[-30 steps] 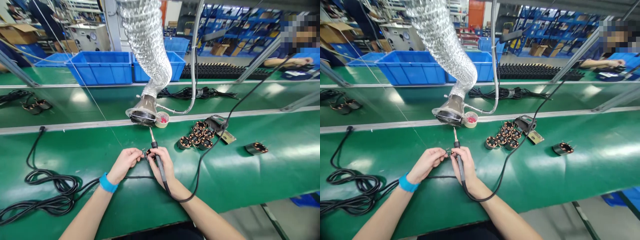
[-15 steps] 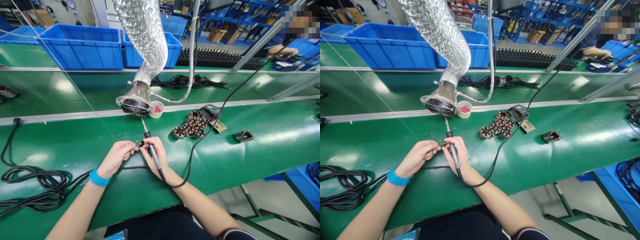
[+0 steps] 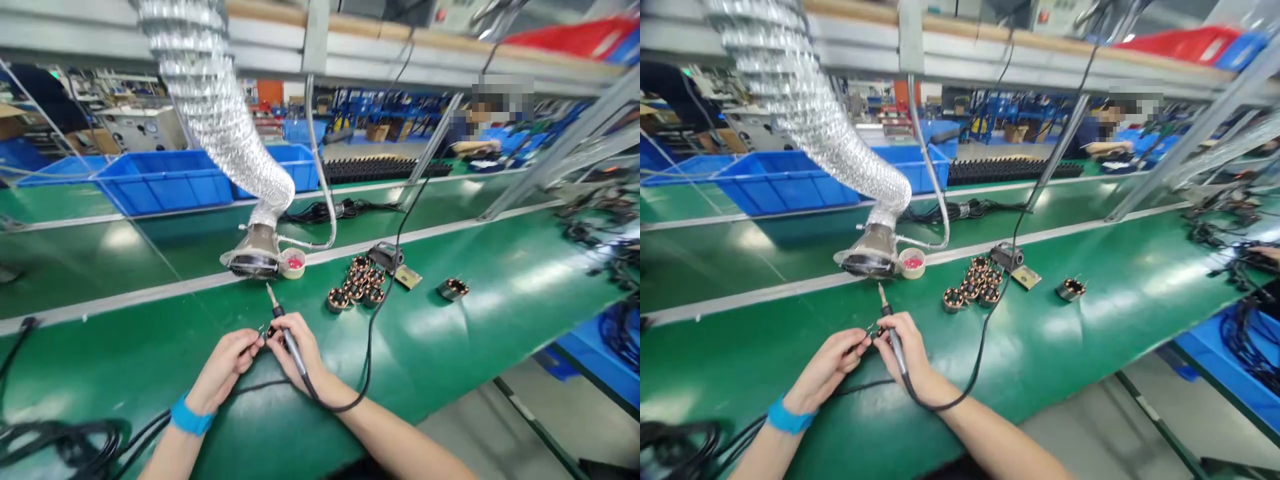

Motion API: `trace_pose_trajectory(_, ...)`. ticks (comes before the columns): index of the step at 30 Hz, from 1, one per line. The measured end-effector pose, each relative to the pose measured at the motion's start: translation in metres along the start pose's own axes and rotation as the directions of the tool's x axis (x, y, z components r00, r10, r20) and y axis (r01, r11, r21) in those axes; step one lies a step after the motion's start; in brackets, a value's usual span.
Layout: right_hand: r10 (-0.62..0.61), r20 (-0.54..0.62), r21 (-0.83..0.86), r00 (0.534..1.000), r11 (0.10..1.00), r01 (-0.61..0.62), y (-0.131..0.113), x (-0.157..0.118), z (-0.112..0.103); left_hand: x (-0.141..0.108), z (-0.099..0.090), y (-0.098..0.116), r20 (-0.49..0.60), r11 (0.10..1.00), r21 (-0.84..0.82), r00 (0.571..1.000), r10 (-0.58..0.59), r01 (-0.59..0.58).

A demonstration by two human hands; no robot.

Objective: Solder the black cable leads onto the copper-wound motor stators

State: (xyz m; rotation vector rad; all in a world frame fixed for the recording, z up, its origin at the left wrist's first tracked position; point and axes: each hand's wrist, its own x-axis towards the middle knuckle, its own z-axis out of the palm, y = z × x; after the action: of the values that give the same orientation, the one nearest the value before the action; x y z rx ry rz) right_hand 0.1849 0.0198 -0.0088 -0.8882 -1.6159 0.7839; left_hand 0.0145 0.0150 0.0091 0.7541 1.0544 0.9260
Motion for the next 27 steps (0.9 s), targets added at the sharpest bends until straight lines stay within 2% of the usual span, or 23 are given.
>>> trace_pose_trajectory(10,0.072,0.012,0.095,0.997,0.993,-0.073,0.000,0.004,0.004,-0.003,0.002,0.006,-0.036,0.997,0.083,0.999,0.000,0.003)
trace_pose_trajectory(14,0.078,0.014,0.086,0.997,0.993,-0.079,0.001,0.003,0.004,-0.004,0.004,0.004,-0.025,0.991,0.135,0.999,0.031,-0.027)
trace_pose_trajectory(20,0.096,0.009,0.074,0.995,0.993,-0.097,0.000,0.001,0.002,-0.004,0.008,-0.001,-0.086,0.965,0.253,0.992,0.095,-0.070)
trace_pose_trajectory(24,0.057,0.021,0.028,0.998,0.998,-0.057,0.000,0.002,0.001,-0.002,0.013,-0.001,-0.154,0.928,0.346,0.968,0.198,-0.135)
trace_pose_trajectory(27,0.019,0.000,-0.015,1.000,1.000,-0.019,0.000,0.003,0.000,-0.003,0.017,0.002,-0.165,0.933,0.338,0.968,0.187,-0.123)
